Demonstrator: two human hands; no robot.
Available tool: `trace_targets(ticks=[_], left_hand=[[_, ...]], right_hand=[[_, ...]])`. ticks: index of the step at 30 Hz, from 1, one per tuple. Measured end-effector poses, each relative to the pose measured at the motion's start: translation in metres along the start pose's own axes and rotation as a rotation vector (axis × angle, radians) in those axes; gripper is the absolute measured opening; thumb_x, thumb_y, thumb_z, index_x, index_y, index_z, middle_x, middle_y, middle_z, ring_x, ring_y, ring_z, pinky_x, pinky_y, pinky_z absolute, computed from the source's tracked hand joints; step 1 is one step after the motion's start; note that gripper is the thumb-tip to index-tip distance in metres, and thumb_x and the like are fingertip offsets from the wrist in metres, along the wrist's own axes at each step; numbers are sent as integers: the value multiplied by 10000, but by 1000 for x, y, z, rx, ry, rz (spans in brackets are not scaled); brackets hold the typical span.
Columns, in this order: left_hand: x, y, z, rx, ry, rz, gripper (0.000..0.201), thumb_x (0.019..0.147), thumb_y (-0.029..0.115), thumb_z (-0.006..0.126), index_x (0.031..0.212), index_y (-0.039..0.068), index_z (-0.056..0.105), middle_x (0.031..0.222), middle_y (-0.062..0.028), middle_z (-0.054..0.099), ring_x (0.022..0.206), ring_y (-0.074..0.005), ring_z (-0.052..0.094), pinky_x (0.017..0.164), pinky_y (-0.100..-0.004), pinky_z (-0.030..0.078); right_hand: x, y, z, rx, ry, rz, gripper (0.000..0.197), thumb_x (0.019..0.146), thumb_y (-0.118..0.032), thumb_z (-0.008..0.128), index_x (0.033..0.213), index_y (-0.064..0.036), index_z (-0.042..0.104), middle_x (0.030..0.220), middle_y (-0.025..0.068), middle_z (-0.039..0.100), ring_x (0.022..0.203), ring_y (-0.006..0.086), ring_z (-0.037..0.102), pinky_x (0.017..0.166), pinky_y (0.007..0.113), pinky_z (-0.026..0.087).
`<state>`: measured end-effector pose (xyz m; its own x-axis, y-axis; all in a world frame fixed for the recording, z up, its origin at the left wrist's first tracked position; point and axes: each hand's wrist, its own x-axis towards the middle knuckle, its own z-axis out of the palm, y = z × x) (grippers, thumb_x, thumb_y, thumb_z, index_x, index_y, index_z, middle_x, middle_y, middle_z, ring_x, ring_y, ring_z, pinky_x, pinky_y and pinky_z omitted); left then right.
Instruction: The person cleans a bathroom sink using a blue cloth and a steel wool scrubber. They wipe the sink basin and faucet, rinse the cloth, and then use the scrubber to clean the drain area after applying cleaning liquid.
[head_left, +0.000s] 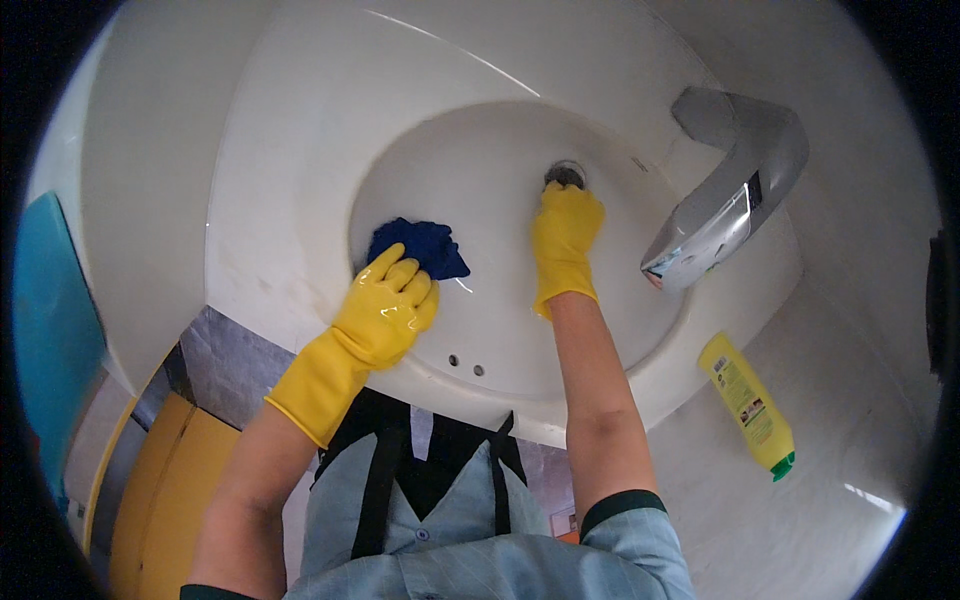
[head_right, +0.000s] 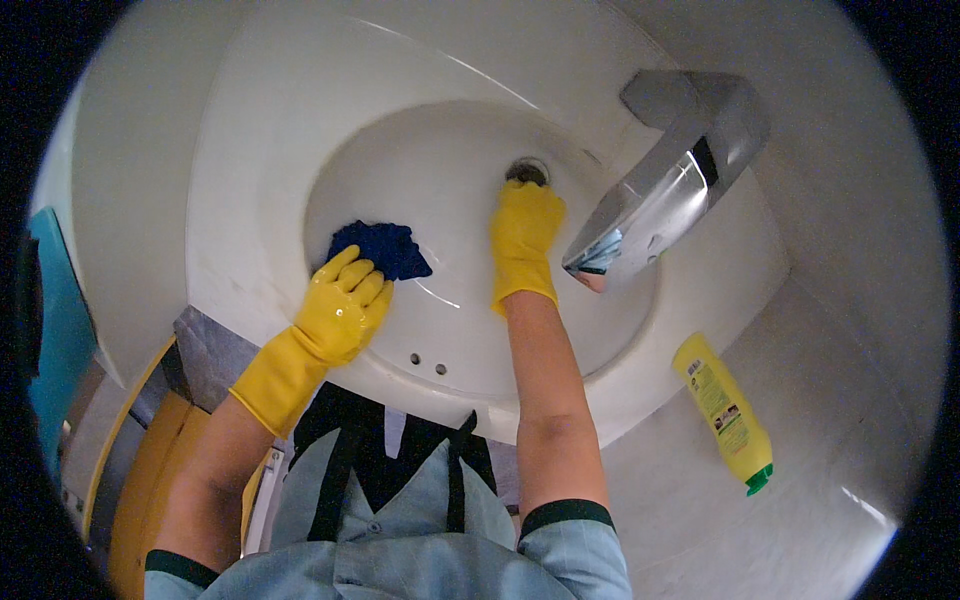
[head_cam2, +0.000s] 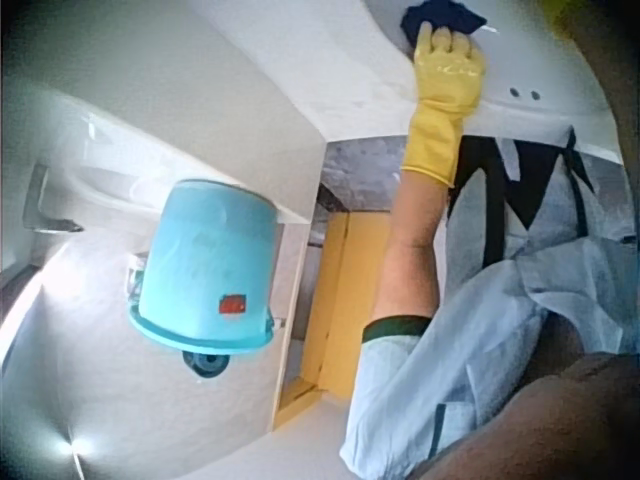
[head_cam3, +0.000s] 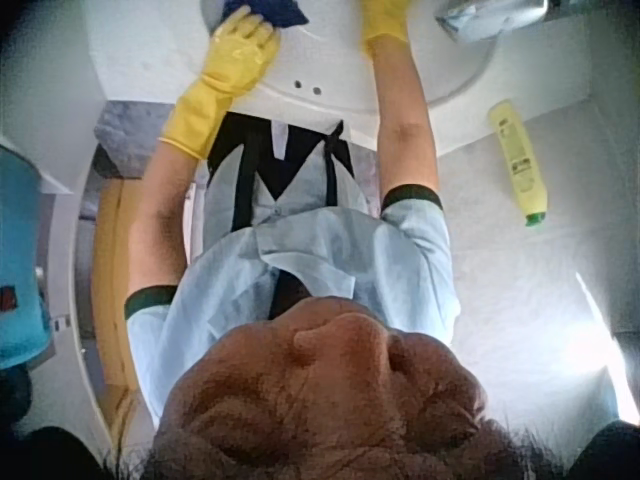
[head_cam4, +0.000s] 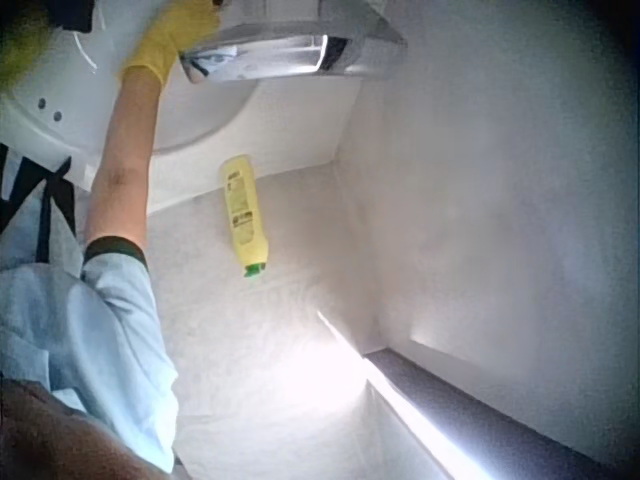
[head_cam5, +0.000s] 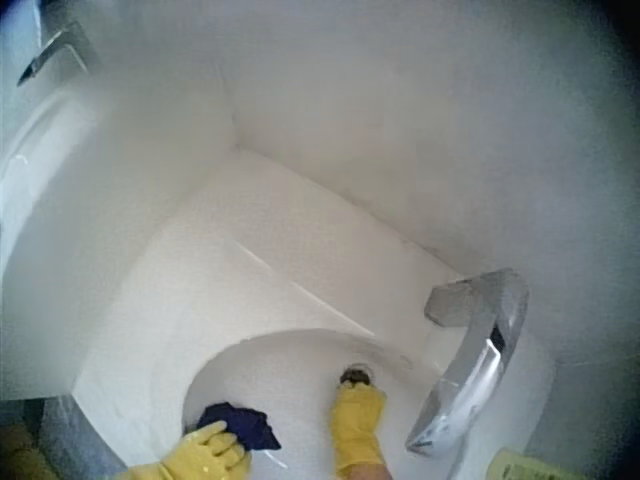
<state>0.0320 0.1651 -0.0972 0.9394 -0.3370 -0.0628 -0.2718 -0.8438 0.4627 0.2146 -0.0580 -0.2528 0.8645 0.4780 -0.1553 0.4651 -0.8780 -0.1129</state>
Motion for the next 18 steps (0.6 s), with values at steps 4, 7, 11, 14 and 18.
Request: trace_targets(ticks=[4, 7, 11, 14, 18], left_hand=[[2, 0, -3, 23, -1, 4, 354, 763, 156, 678, 1070, -5, 747, 1093, -181, 703, 1092, -375, 650, 1101, -589, 480], [3, 1, -3, 52, 19, 12, 300, 755, 134, 697, 1017, 5, 768, 1056, -155, 714, 1056, -348, 660, 1053, -575, 514], [7, -1, -3, 57, 42, 31, 303, 755, 134, 698, 1020, 6, 770, 1046, -156, 717, 1047, -346, 664, 1048, -570, 518], [6, -1, -3, 59, 49, 29, 316, 750, 139, 696, 1028, 7, 768, 1048, -159, 716, 1044, -347, 665, 1050, -572, 516], [0, 1, -5, 31, -13, -13, 366, 756, 161, 660, 1059, -24, 749, 1086, -197, 708, 1097, -371, 657, 1120, -572, 477]], right_hand=[[-10, 3, 2, 40, 34, -15, 86, 832, -154, 680, 864, -90, 727, 792, 157, 721, 756, 385, 701, 696, 536, 525], [-5, 5, 3, 68, -4, -34, 92, 839, -165, 676, 853, -90, 728, 803, 157, 724, 768, 385, 702, 696, 535, 523], [20, -8, 5, 53, 62, -70, 147, 856, -186, 651, 848, -85, 757, 858, 143, 755, 819, 387, 722, 709, 534, 521], [38, -16, 11, 85, 84, 36, 144, 844, -190, 663, 858, -87, 763, 912, 149, 760, 859, 387, 722, 721, 530, 526], [21, -14, 1, 94, 149, -83, 137, 844, -157, 645, 843, -62, 743, 876, 174, 742, 862, 395, 706, 744, 541, 519]])
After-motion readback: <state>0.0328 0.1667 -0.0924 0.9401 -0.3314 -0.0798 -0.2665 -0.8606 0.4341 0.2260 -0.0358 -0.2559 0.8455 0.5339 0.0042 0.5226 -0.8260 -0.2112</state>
